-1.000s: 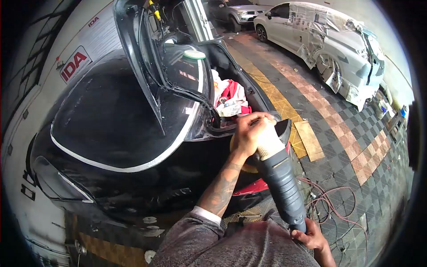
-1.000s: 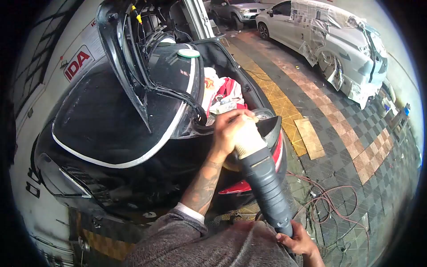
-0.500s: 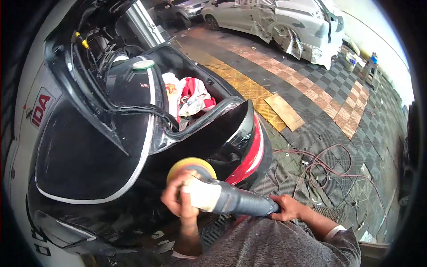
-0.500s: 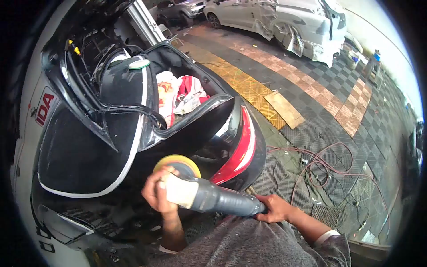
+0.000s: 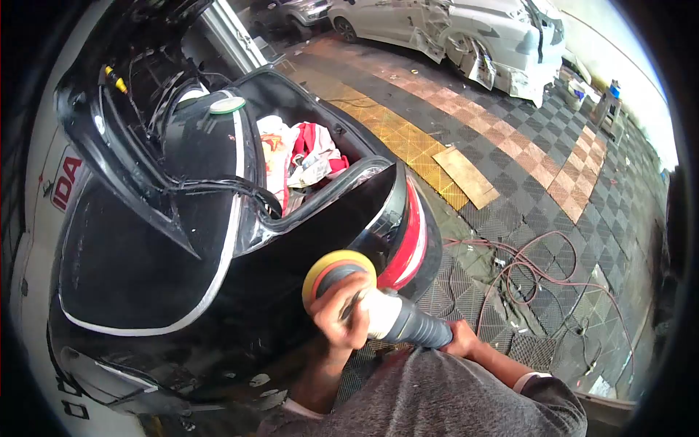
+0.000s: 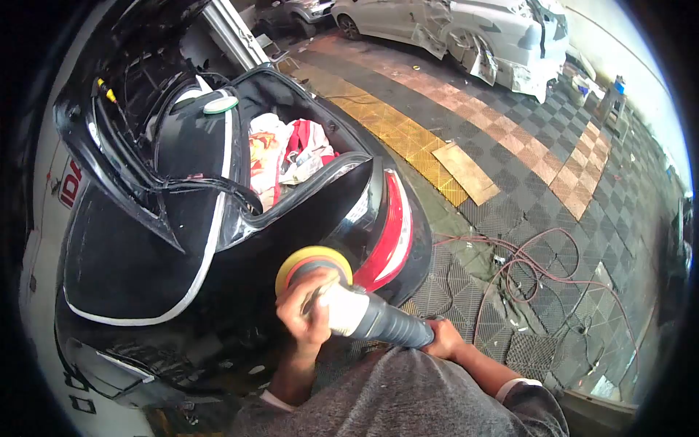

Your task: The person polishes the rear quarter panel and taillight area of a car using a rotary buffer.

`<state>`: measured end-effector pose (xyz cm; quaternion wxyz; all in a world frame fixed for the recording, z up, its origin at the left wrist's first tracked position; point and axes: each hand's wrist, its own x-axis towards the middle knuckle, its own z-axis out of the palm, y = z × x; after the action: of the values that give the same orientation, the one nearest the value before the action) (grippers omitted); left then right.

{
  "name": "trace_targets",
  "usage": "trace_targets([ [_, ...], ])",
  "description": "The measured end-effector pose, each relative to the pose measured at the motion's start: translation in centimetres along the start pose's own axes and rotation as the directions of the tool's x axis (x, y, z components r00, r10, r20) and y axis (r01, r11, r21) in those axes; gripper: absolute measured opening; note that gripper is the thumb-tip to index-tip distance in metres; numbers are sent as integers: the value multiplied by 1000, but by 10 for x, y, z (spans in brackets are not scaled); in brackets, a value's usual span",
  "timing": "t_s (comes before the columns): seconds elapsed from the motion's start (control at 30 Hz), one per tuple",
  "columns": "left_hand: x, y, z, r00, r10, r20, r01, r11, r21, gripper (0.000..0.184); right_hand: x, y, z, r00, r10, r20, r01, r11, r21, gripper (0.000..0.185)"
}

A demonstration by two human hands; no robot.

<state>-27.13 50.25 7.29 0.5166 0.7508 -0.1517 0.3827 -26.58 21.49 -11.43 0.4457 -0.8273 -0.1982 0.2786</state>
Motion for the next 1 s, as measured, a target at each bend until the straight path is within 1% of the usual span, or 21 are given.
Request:
trace_targets([
  [0.03, -3, 2, -2, 1000, 22, 9, -22, 1000, 17, 30, 1, -1, 2, 999, -45, 1, 45, 998, -39, 51],
  [0.07, -6, 3, -4, 999, 44, 18, -45, 998, 34, 30, 1, -3, 0, 1000, -4, 24, 5, 999, -32, 51],
  [0.17, 12, 0, 18, 997, 49, 52, -51, 998, 29, 30, 6, 6, -7, 999, 21, 24, -21, 1000, 21, 51],
  [0.2, 21, -3, 28, 996, 59, 64, -61, 998, 34, 30, 9, 9, -8, 999, 34, -17, -34, 999, 12, 50],
  [0.3, 53, -15, 59, 990, 40, 136, -49, 997, 61, 27, 18, 29, -25, 997, 53, -48, -51, 998, 49, 48],
  [0.37, 68, -30, 84, 991, 59, 117, -58, 998, -15, 24, 25, 30, -47, 996, 69, -53, -65, 996, 58, 46],
  [0.43, 86, -38, 108, 992, 5, 125, -4, 1000, -8, 22, 29, 34, -70, 999, 44, -24, -38, 979, 202, 46],
  [0.47, 97, -46, 119, 988, -19, 151, 10, 998, 55, 21, 36, 50, -77, 1000, 25, -18, -22, 989, 146, 45],
  [0.5, 110, -46, 130, 978, -72, 194, 50, 992, 118, 23, 40, 55, -85, 1000, 21, -21, -18, 989, 144, 45],
  [0.57, 132, -64, 160, 979, -140, 148, 121, 984, 131, 23, 52, 59, -107, 998, 55, -42, -38, 941, 336, 43],
  [0.6, 142, -71, 173, 973, -178, 146, 158, 978, 137, 23, 60, 57, -123, 995, 66, 78, -93, 906, 413, 40],
  [0.63, 151, -75, 181, 968, -213, 132, 192, 969, 155, 23, 65, 45, -141, 960, 220, 172, -264, 914, 307, 37],
  [0.7, 163, -74, 187, 961, -251, 115, 229, 957, 180, 23, 67, 27, -159, 968, 230, 102, -252, 892, 375, 30],
  [0.73, 163, -72, 186, 962, -257, 93, 227, 940, 256, 21, 73, 35, -159, 988, 122, 95, -151, 898, 414, 31],
  [0.77, 158, -68, 183, 963, -252, 92, 232, 955, 187, 20, 74, 50, -157, 996, 20, 83, -56, 889, 455, 33],
  [0.8, 150, -65, 179, 969, -236, 67, 224, 963, 151, 20, 74, 65, -155, 997, 34, 70, -57, 937, 345, 38],
  [0.83, 141, -61, 176, 974, -222, 49, 216, 970, 109, 19, 72, 67, -156, 991, 9, 131, -44, 962, 268, 43],
  [0.9, 130, -59, 171, 981, -189, 45, 181, 972, 154, 19, 59, 56, -150, 996, -16, 89, -15, 940, 340, 41],
  [0.93, 129, -61, 174, 988, -148, 36, 141, 978, 155, 18, 62, 75, -137, 996, 72, 53, -86, 935, 344, 38],
  [0.97, 129, -66, 178, 987, -157, 27, 151, 975, 162, 18, 65, 94, -132, 995, 72, 66, -91, 936, 340, 38],
  [1.0, 132, -73, 181, 989, -132, 66, 121, 982, 145, 18, 67, 83, -134, 996, 24, 84, -53, 929, 366, 36],
])
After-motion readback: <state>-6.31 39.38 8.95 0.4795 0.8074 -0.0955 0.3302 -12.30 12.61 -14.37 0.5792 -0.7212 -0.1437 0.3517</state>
